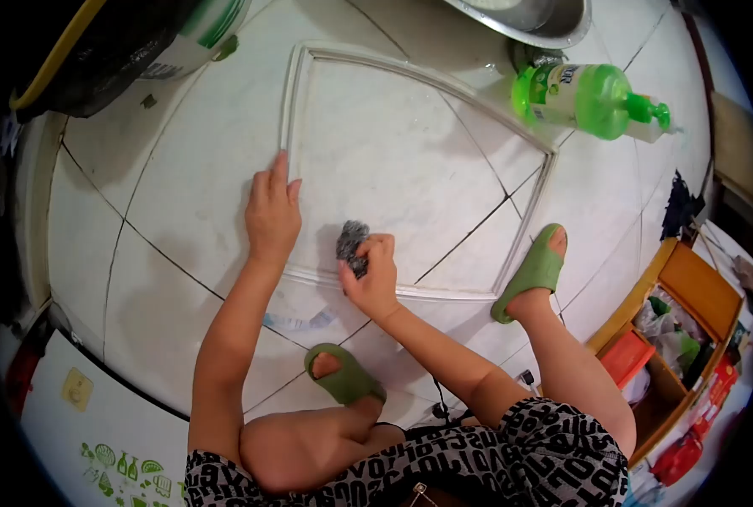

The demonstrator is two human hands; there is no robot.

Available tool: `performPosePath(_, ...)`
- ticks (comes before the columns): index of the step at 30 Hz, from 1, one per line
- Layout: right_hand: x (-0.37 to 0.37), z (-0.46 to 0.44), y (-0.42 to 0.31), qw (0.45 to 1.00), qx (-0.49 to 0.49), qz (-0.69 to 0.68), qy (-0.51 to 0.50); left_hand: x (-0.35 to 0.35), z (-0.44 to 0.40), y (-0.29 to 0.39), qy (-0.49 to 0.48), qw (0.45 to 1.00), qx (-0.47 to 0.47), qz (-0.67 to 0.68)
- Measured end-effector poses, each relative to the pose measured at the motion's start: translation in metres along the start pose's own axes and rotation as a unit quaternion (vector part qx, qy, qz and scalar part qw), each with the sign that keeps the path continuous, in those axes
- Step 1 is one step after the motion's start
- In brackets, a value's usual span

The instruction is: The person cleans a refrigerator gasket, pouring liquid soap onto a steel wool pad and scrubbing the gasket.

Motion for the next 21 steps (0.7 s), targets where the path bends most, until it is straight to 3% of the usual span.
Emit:
performPosePath(3, -0.001, -0.003, -0.013, 0.999, 0.006, -0.035, 0.020, 0.006, 0.042, -0.010, -0.019, 0.997, 0.026, -0.074)
performPosePath(5, 0.001, -0.010, -0.038, 0.999, 0.006, -0.048, 0.023, -0.006, 0.065, -0.001, -0.011, 0.999, 0.027, -0.017)
performPosePath(7, 0.008, -0.027, -0.060, 0.997, -0.071, 0.000, 0.000, -0.011, 0.068, 0.001, 0.009, 0.999, 0.038, -0.012)
performPosePath(10, 0.056, -0.093, -0.073, 0.988, -0.122, 0.062, 0.076, -0.004, 0.079, -0.003, 0.017, 0.998, 0.049, -0.020)
performPosePath(14, 0.086, -0.166, -0.079, 0.979, -0.099, 0.079, 0.156, -0.009, 0.070, 0.003, 0.027, 0.996, 0.060, -0.069)
performPosePath(16, 0.078, -0.131, -0.079, 0.985, -0.071, 0.097, 0.121, -0.014, 0.065, 0.008, 0.041, 0.994, 0.074, -0.075)
performPosePath(19, 0.067, -0.043, -0.051, 0.995, -0.047, 0.085, -0.026, -0.009, 0.068, 0.001, 0.075, 0.995, 0.060, -0.004)
performPosePath(21, 0.060, -0.089, -0.066, 0.988, -0.092, 0.119, -0.018, -0.014, 0.065, 0.004, 0.060, 0.996, 0.058, -0.039)
Point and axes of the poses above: each hand's wrist, its own z-axis away from the middle knuckle, its own x-axis out of the palm, y = z × x, the point moved 2 cm from there along -z, towards the middle knuckle, and after that the axes turned 4 degrees about y, right-handed, at the moved point
